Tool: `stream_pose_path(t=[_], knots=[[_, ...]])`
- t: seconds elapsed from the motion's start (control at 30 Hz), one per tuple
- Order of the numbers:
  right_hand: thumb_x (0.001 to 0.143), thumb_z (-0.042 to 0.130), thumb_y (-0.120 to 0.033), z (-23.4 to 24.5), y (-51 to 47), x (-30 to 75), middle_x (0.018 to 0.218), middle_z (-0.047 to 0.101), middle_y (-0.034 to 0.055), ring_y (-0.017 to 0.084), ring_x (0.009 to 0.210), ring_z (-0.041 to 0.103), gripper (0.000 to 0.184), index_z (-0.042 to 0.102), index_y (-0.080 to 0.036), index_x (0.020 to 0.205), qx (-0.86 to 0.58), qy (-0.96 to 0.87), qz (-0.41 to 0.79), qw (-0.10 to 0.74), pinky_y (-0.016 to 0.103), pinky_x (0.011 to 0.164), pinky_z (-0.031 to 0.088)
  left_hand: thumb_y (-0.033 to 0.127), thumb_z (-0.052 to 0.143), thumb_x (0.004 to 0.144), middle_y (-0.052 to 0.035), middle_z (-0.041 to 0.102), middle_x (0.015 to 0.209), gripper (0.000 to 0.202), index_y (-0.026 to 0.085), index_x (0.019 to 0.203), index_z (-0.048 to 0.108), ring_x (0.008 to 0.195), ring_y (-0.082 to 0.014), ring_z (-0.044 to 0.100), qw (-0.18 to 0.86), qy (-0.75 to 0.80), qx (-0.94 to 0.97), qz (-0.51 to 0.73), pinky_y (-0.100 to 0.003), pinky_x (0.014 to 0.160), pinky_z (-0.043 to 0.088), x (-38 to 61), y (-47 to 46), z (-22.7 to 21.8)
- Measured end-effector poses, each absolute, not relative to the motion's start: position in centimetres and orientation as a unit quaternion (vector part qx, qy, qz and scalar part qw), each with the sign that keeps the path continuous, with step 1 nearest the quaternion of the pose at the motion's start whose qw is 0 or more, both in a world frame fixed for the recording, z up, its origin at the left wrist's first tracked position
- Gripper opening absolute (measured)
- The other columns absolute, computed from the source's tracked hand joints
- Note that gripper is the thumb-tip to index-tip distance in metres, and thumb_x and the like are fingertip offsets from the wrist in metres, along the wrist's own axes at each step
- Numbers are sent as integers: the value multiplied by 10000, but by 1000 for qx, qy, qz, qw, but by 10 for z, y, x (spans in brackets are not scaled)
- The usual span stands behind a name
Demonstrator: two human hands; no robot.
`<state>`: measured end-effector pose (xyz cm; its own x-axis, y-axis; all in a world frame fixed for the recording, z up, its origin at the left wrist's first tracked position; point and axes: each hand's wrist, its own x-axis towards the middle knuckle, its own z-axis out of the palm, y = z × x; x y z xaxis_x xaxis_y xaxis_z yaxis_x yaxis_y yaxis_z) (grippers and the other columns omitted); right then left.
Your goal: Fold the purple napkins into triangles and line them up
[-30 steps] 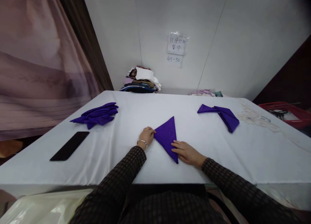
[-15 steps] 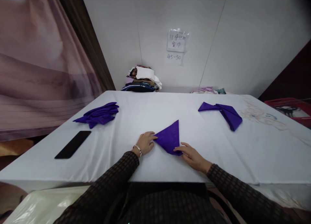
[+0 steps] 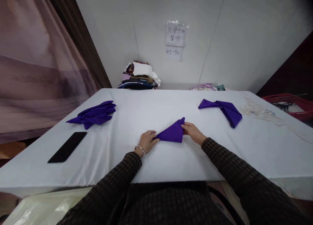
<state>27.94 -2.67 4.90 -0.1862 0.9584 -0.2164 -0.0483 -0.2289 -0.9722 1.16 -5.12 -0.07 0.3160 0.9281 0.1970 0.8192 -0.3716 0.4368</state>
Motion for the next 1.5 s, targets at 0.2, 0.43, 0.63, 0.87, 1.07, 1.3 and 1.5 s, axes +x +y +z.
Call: stream_pose_path(t=[0.2,0.43,0.63,0.87,1.07,1.3,1.5], knots=[[752,579,-210,34,1,275,524,523,-45,81,446,477,97,522,-176,680,-546,-421,612,387,193,424,399,365,471,869,-34,596,1178,225,238,846,655,1138,-204,496,155,555,787,220,-428,997,330,15,-49,1],[751,580,-171,30,7,276,472,471,-54,67,389,427,117,512,-178,656,-574,-414,606,364,162,333,301,349,441,882,-32,602,1172,250,236,824,657,1131,-207,497,157,557,784,226,-424,991,331,17,-46,0],[780,591,-244,35,12,279,534,528,-29,82,430,495,130,527,-174,692,-572,-418,612,352,166,339,305,317,421,892,-29,599,1183,256,245,849,662,1145,-210,486,158,554,787,221,-434,998,323,18,-46,2],[796,612,-385,34,26,280,555,544,-20,82,426,489,255,524,-175,682,-593,-425,587,352,177,329,271,303,406,897,-27,603,1181,266,247,862,664,1154,-211,479,153,551,791,218,-421,996,331,19,-46,3],[774,633,-272,29,36,280,467,518,-31,69,374,428,243,487,-182,602,-616,-446,544,354,174,329,230,299,405,898,-28,603,1175,256,237,851,650,1149,-209,481,154,549,792,218,-417,994,329,19,-47,3],[740,630,-196,26,37,285,445,494,-47,67,384,420,162,521,-180,621,-611,-472,529,352,168,339,233,386,525,840,-54,592,1192,202,219,867,637,1170,-242,472,145,543,798,218,-430,996,333,17,-48,2],[737,605,-212,23,38,288,453,493,-49,75,399,432,125,523,-183,648,-606,-491,518,351,174,354,254,350,504,853,-53,588,1199,179,219,852,626,1171,-238,467,151,542,797,219,-434,988,336,17,-47,1]])
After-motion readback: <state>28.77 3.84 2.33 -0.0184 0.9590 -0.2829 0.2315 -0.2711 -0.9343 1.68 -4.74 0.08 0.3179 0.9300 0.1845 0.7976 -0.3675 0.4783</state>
